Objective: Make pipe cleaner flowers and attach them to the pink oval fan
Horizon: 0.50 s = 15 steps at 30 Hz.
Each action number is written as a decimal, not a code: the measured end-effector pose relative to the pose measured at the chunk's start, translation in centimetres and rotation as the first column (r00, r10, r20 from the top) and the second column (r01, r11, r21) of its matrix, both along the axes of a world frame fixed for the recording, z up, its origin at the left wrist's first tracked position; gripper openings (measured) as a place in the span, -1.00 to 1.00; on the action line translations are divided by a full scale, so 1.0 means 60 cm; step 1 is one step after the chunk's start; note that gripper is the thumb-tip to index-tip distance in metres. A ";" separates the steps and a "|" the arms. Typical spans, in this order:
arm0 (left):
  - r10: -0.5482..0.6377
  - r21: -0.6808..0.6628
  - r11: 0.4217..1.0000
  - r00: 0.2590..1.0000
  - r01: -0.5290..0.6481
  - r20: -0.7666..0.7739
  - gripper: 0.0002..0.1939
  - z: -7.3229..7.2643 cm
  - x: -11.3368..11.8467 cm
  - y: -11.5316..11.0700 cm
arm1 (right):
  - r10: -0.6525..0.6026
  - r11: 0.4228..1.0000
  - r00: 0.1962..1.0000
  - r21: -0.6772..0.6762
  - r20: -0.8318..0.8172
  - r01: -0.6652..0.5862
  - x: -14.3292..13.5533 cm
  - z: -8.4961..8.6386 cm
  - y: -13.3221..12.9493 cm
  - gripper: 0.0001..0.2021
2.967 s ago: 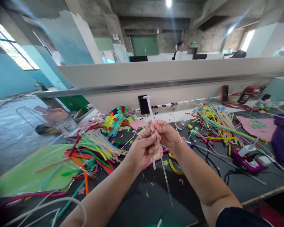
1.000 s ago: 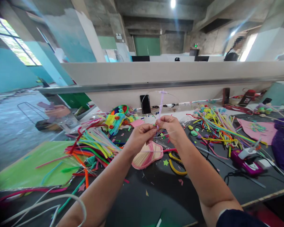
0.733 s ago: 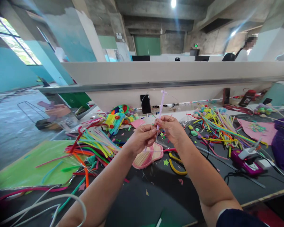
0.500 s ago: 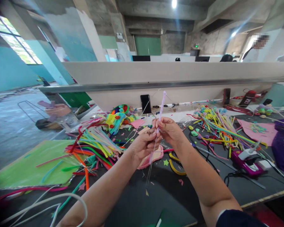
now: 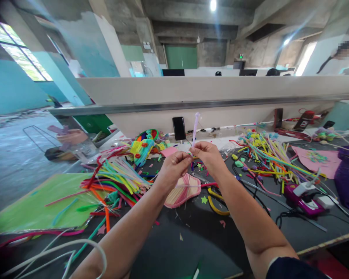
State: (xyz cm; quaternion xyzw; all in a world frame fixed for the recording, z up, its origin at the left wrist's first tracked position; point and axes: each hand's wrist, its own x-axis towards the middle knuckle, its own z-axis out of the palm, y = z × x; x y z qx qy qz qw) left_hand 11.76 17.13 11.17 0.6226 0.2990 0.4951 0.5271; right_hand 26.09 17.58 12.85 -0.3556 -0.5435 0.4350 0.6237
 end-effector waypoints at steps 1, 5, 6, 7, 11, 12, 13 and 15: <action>-0.011 0.013 1.000 0.999 0.011 -0.032 -0.70 0.000 -0.001 0.000 | 0.010 1.000 1.000 -0.013 0.000 -0.010 0.000 0.000 -0.001 -0.80; -0.186 -0.043 0.982 0.981 0.184 -0.048 -0.67 0.006 -0.006 0.000 | 0.102 0.994 0.994 -0.031 -0.034 -0.103 0.008 -0.002 -0.002 -0.82; -0.225 -0.055 0.973 0.973 0.222 -0.044 -0.68 0.008 -0.008 0.000 | 0.132 0.990 0.990 -0.034 -0.054 -0.134 0.010 -0.003 -0.002 -0.83; -0.251 -0.058 0.967 0.967 0.249 -0.046 -0.69 0.009 -0.010 0.001 | 0.157 0.986 0.985 -0.037 -0.078 -0.160 0.011 -0.002 -0.003 -0.83; -0.244 -0.004 0.970 0.969 0.244 -0.044 -0.73 0.008 -0.014 0.006 | 0.211 0.975 0.965 -0.038 -0.158 -0.219 0.011 0.002 -0.007 -0.84; -0.241 0.008 0.970 0.970 0.241 -0.020 -0.73 0.006 -0.013 0.006 | 0.225 0.972 0.959 -0.032 -0.173 -0.234 0.010 0.004 -0.009 -0.84; -0.245 0.010 0.969 0.969 0.245 0.016 -0.73 0.004 -0.011 0.005 | 0.245 0.967 0.951 -0.027 -0.188 -0.254 0.008 0.004 -0.010 -0.83; -0.267 -0.008 0.963 0.958 0.270 0.104 -0.72 -0.001 -0.005 0.002 | 0.296 0.951 0.929 -0.019 -0.221 -0.308 0.005 0.003 -0.012 -0.81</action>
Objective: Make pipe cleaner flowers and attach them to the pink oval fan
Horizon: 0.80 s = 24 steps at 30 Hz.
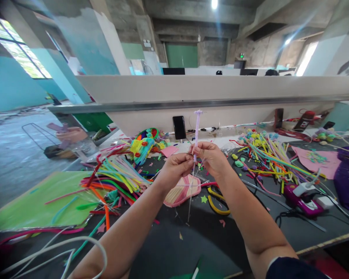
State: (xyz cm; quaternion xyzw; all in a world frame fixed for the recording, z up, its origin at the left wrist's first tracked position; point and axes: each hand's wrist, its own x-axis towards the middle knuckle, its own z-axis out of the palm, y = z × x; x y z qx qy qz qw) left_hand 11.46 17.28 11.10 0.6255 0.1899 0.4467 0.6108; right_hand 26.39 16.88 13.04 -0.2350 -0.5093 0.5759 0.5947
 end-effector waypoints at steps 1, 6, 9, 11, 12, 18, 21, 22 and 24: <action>-0.011 -0.028 1.000 0.999 0.012 0.036 -0.72 -0.002 0.003 -0.003 | 0.030 1.000 0.999 -0.001 -0.014 -0.030 -0.002 -0.002 -0.001 -0.78; -0.053 -0.209 0.974 0.986 0.086 0.155 -0.71 -0.014 0.025 -0.026 | 0.102 0.991 0.990 0.096 -0.093 -0.093 -0.011 -0.014 -0.003 -0.69; -0.018 -0.280 0.958 0.987 0.062 0.157 -0.70 -0.018 0.035 -0.036 | 0.129 0.975 0.990 0.186 -0.051 -0.118 -0.009 -0.017 0.000 -0.64; 0.068 -0.189 0.981 0.994 -0.050 0.087 -0.71 -0.016 0.036 -0.036 | 0.106 0.969 0.994 0.224 0.009 -0.105 -0.004 -0.016 0.005 -0.65; 0.126 -0.096 0.988 0.991 -0.122 0.042 -0.72 -0.014 0.034 -0.034 | 0.071 0.970 0.997 0.230 0.031 -0.076 -0.001 -0.015 0.008 -0.68; 0.435 0.335 0.862 0.894 -0.380 -0.106 -0.77 0.006 0.014 -0.018 | -0.468 0.869 0.855 0.294 0.225 0.398 0.005 -0.011 0.008 -0.82; 0.505 0.426 0.804 0.854 -0.415 -0.121 -0.78 0.007 0.010 -0.016 | -0.708 0.697 0.622 0.471 0.335 0.540 0.002 -0.008 0.001 -0.82; 0.521 0.455 0.785 0.846 -0.421 -0.117 -0.78 0.006 0.010 -0.015 | -0.746 0.659 0.567 0.511 0.350 0.552 0.001 -0.006 -0.001 -0.82; 0.545 0.491 0.753 0.833 -0.438 -0.093 -0.78 0.005 0.011 -0.014 | -0.784 0.615 0.505 0.559 0.361 0.556 -0.001 -0.005 -0.003 -0.82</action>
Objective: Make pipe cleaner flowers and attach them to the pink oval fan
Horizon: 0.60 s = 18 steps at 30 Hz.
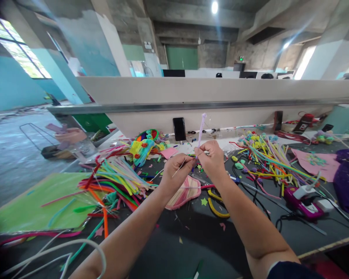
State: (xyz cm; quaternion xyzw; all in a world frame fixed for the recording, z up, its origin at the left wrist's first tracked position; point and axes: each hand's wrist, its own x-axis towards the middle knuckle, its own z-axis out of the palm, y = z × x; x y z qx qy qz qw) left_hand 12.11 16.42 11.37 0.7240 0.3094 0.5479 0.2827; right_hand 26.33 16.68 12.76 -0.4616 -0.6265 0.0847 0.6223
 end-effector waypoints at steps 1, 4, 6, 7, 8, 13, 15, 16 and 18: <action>-0.004 -0.006 1.000 1.000 0.004 0.012 -0.77 -0.001 0.001 0.001 | -0.009 1.000 1.000 0.012 0.009 0.009 0.000 0.000 0.000 -0.82; -0.114 -0.189 0.972 0.985 0.138 0.133 -0.72 -0.003 0.003 0.004 | 0.130 0.991 0.989 -0.006 -0.063 -0.131 0.000 0.000 0.001 -0.83; -0.207 -0.331 0.896 0.938 0.295 0.277 -0.71 -0.005 0.005 0.005 | 0.346 0.931 0.911 -0.040 -0.225 -0.363 0.000 -0.001 0.002 -0.86; -0.238 -0.375 0.850 0.905 0.370 0.354 -0.71 -0.006 0.006 0.004 | 0.454 0.870 0.831 -0.040 -0.322 -0.491 0.000 -0.002 0.002 -0.86; -0.260 -0.402 0.805 0.868 0.437 0.422 -0.72 -0.008 0.008 0.001 | 0.544 0.795 0.731 -0.026 -0.411 -0.606 -0.001 -0.003 0.003 -0.86; -0.310 -0.447 0.626 0.730 0.639 0.610 -0.73 -0.006 0.023 -0.023 | 0.706 0.478 0.338 0.066 -0.623 -0.876 -0.007 -0.017 0.011 -0.68; -0.278 -0.458 0.624 0.727 0.634 0.627 -0.72 -0.005 0.029 -0.029 | 0.708 0.439 0.295 0.073 -0.641 -0.896 -0.008 -0.025 0.019 -0.64; -0.259 -0.461 0.632 0.731 0.623 0.631 -0.72 -0.005 0.032 -0.030 | 0.705 0.426 0.292 0.057 -0.647 -0.903 -0.007 -0.028 0.023 -0.64; -0.221 -0.465 0.659 0.743 0.591 0.632 -0.71 -0.007 0.033 -0.025 | 0.683 0.416 0.320 -0.011 -0.656 -0.909 -0.007 -0.031 0.029 -0.68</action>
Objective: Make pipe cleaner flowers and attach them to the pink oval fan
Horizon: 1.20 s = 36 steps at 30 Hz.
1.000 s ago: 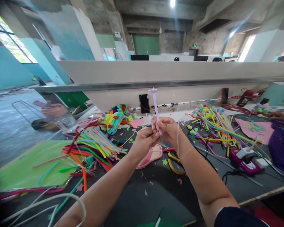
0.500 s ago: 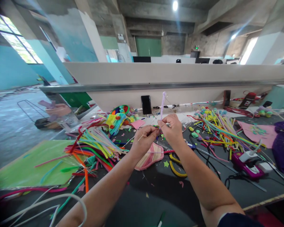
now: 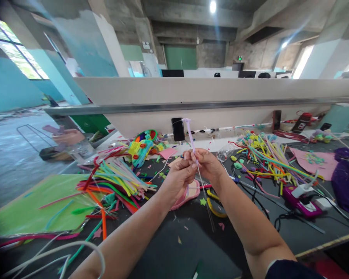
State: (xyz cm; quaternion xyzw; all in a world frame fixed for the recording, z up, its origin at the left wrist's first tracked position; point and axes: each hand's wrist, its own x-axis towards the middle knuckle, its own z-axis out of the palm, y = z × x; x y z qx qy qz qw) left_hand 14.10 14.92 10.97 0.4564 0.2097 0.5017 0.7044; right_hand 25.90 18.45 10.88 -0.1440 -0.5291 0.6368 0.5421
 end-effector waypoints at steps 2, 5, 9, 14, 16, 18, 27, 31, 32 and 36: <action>0.053 0.019 0.998 0.998 -0.053 -0.035 -0.70 -0.005 -0.003 0.012 | -0.079 0.996 0.995 -0.034 0.058 0.081 -0.003 0.000 0.003 -0.72; 0.192 0.151 0.975 0.963 -0.164 -0.191 -0.71 -0.013 -0.013 0.036 | -0.409 0.911 0.904 -0.007 0.127 0.413 -0.013 0.002 0.003 -0.77; 0.525 0.499 0.811 0.755 -0.305 -0.393 -0.77 -0.018 -0.021 0.051 | -0.668 0.737 0.704 0.076 0.241 0.672 -0.024 0.000 0.002 -0.81; 0.443 0.475 0.846 0.816 -0.244 -0.371 -0.73 -0.014 -0.020 0.041 | -0.601 0.786 0.785 -0.061 0.151 0.615 -0.020 0.005 -0.002 -0.82; 0.246 0.317 0.936 0.926 -0.151 -0.285 -0.71 -0.012 -0.020 0.037 | -0.506 0.852 0.861 -0.122 0.054 0.509 -0.017 0.012 -0.008 -0.82; 0.070 0.162 0.986 0.985 -0.044 -0.159 -0.71 -0.011 -0.020 0.035 | -0.389 0.908 0.921 -0.172 -0.009 0.382 -0.013 0.018 -0.014 -0.81; -0.289 -0.091 0.950 0.951 0.299 0.115 -0.75 0.002 -0.018 0.012 | -0.058 0.990 0.992 -0.136 -0.109 0.043 -0.007 0.016 -0.016 -0.74; -0.130 -0.034 0.991 0.991 0.130 -0.010 -0.74 -0.001 -0.022 0.028 | -0.212 0.971 0.977 -0.118 -0.010 0.209 -0.011 0.013 -0.010 -0.76; -0.071 -0.001 0.997 0.995 0.072 -0.064 -0.74 -0.005 -0.024 0.036 | -0.302 0.947 0.953 -0.103 0.035 0.304 -0.012 0.013 -0.008 -0.76; 0.238 0.244 0.955 0.930 -0.170 -0.281 -0.73 -0.016 -0.030 0.057 | -0.567 0.816 0.791 0.025 0.230 0.577 -0.014 0.013 -0.003 -0.76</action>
